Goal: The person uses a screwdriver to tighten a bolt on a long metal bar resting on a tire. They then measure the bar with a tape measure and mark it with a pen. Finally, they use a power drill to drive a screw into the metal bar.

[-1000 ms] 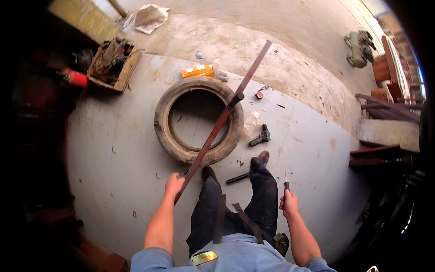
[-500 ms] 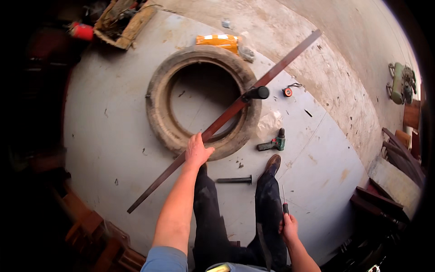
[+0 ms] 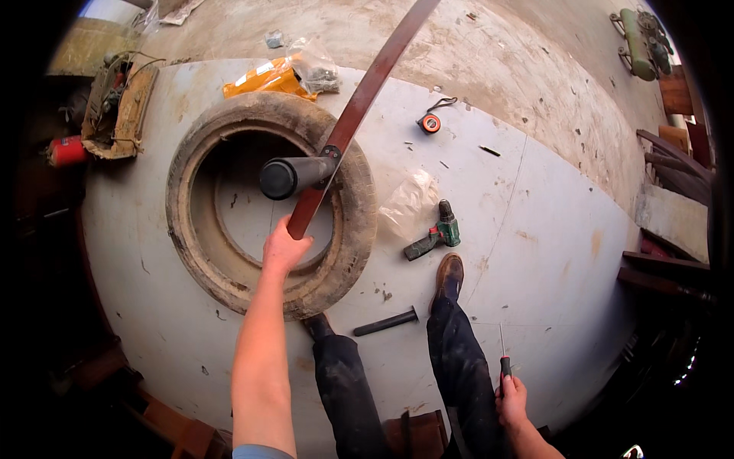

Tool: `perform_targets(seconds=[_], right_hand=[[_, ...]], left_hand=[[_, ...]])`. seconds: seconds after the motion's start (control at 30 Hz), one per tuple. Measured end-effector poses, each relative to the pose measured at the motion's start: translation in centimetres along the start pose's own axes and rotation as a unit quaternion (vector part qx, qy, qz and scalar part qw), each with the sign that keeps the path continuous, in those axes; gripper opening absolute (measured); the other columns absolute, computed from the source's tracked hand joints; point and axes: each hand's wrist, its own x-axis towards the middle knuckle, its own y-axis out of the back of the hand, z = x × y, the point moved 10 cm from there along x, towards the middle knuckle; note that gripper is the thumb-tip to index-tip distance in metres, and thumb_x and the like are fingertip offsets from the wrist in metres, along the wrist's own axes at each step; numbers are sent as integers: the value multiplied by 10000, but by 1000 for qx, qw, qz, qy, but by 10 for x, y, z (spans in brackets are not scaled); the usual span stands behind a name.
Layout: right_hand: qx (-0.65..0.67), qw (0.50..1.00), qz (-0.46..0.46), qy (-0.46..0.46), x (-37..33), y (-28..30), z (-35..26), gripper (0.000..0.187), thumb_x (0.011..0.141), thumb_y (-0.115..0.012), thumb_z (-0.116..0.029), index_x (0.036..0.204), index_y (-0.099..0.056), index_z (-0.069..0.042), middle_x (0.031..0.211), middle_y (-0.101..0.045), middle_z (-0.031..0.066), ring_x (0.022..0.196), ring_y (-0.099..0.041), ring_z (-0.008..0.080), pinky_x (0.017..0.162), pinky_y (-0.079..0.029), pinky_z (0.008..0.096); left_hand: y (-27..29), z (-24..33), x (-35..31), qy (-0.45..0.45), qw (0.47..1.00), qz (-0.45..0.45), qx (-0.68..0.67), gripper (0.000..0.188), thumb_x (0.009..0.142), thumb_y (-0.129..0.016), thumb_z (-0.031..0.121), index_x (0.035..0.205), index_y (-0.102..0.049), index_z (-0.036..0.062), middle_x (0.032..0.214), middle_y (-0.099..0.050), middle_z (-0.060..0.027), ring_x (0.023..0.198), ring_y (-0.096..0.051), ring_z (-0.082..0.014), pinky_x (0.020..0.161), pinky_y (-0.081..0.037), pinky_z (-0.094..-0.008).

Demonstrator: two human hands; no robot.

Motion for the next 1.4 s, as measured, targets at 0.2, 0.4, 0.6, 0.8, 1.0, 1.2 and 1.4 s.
perform_targets(seconds=[0.2, 0.4, 0.6, 0.8, 1.0, 1.2, 1.4], right_hand=[[45, 999, -14, 21, -3, 4, 2, 230, 1001, -464, -323, 915, -502, -113, 644, -489, 5, 421, -400, 97, 362, -318, 253], [71, 996, -49, 39, -4, 16, -8, 237, 1004, -473, -308, 956, -529, -83, 637, -500, 17, 425, -424, 103, 361, -343, 266], [60, 993, -76, 71, -8, 37, -13, 250, 996, -485, -330, 907, -511, -98, 626, -493, 9, 429, -426, 106, 365, -355, 268], [78, 988, -84, 101, -15, 70, -38, 247, 971, -525, -312, 847, -479, -104, 605, -468, 4, 403, -407, 106, 349, -345, 276], [116, 963, -154, 186, -40, 77, -115, 170, 894, -610, -183, 837, -474, -100, 603, -465, 4, 409, -428, 114, 358, -369, 286], [161, 954, -209, 145, -64, 58, -128, 177, 911, -615, -257, 889, -526, -106, 614, -491, 0, 478, -495, 125, 431, -448, 301], [169, 937, -293, 85, -84, -6, -95, 262, 927, -620, -316, 1087, -538, -126, 834, -579, 57, 675, -581, 155, 567, -529, 328]], left_hand=[[10, 20, -37, -56, 996, -24, -57, 482, 670, -732, 213, 1093, -622, 9, 900, -668, -101, 824, -620, -203, 790, -490, -333], [59, 66, -128, -125, 983, 14, -137, 460, 679, -731, 146, 1087, -608, -28, 950, -691, -111, 855, -646, -194, 791, -506, -331], [181, 93, -235, -117, 971, 97, -186, 452, 694, -750, 88, 1094, -584, -43, 922, -649, -74, 837, -621, -156, 772, -504, -291], [321, 153, -382, -252, 912, 175, -273, 626, 761, -632, 42, 1343, -419, -48, 953, -590, -81, 836, -603, -180, 804, -513, -333], [457, 178, -532, -303, 862, 301, -273, 701, 817, -549, 235, 1421, -320, -37, 981, -548, -104, 849, -553, -198, 779, -483, -344], [539, 134, -605, -289, 816, 346, -362, 600, 947, -496, 286, 1449, -318, 10, 1085, -575, -101, 970, -568, -201, 878, -476, -334], [583, 87, -640, -210, 769, 450, -402, 557, 957, -507, 313, 1431, -387, 47, 1129, -557, -91, 997, -566, -177, 909, -473, -328]])
